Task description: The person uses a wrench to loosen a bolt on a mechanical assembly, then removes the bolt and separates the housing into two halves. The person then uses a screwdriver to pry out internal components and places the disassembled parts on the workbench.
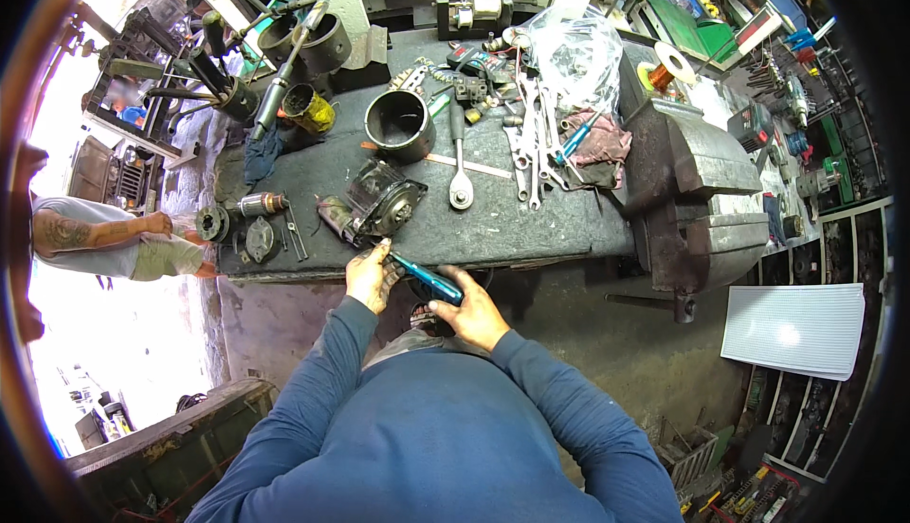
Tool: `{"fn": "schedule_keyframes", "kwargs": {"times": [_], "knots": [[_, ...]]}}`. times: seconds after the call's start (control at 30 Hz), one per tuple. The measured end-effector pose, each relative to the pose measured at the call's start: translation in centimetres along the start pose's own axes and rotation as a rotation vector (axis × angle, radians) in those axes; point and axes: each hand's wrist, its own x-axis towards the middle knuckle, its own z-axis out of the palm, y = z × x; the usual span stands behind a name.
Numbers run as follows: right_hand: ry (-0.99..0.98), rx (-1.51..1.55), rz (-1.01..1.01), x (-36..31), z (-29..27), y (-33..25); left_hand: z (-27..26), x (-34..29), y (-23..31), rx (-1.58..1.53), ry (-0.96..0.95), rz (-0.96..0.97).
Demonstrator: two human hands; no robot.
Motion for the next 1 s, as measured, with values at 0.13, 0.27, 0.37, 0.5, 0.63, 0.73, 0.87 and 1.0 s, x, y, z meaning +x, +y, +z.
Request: {"fn": "schedule_keyframes", "kwargs": {"times": [0.13, 0.27, 0.37, 0.5, 0.63, 0.73, 0.87, 1.0], "knots": [[-0.225, 0.925, 0.758, 0.2, -1.1, -0.4, -0.6, 0.3, -0.1, 0.052, -0.032, -0.001], [-0.161, 0.191, 0.215, -0.2, 0.0, 0.0, -0.8, 0.4, 0.0, -0.043, -0.067, -0.025], [-0.082, 0.135, 0.064, -0.3, 0.3, 0.3, -0.4, 0.5, -0.1, -0.015, -0.022, -0.004], [-0.292, 0.917, 0.614, -0.1, -1.0, 0.5, -0.2, 0.5, 0.0, -0.008, -0.025, 0.007], [-0.167, 0.838, 0.652, 0.1, -0.5, 0.7, -0.4, -0.1, 0.3, -0.116, -0.111, -0.035], [0.094, -0.092, -0.141, 0.1, 0.7, 0.5, -0.3, 0.0, 0.1, -0.025, -0.084, -0.042], [-0.051, 0.520, 0.216, 0.0, 0.1, -0.2, -0.5, 0.7, -0.6, 0.019, -0.082, 0.004], [-0.359, 1.071, 0.643, -0.2, -0.7, -0.4, -1.3, 1.2, -0.8, -0.017, -0.163, -0.033]]}}
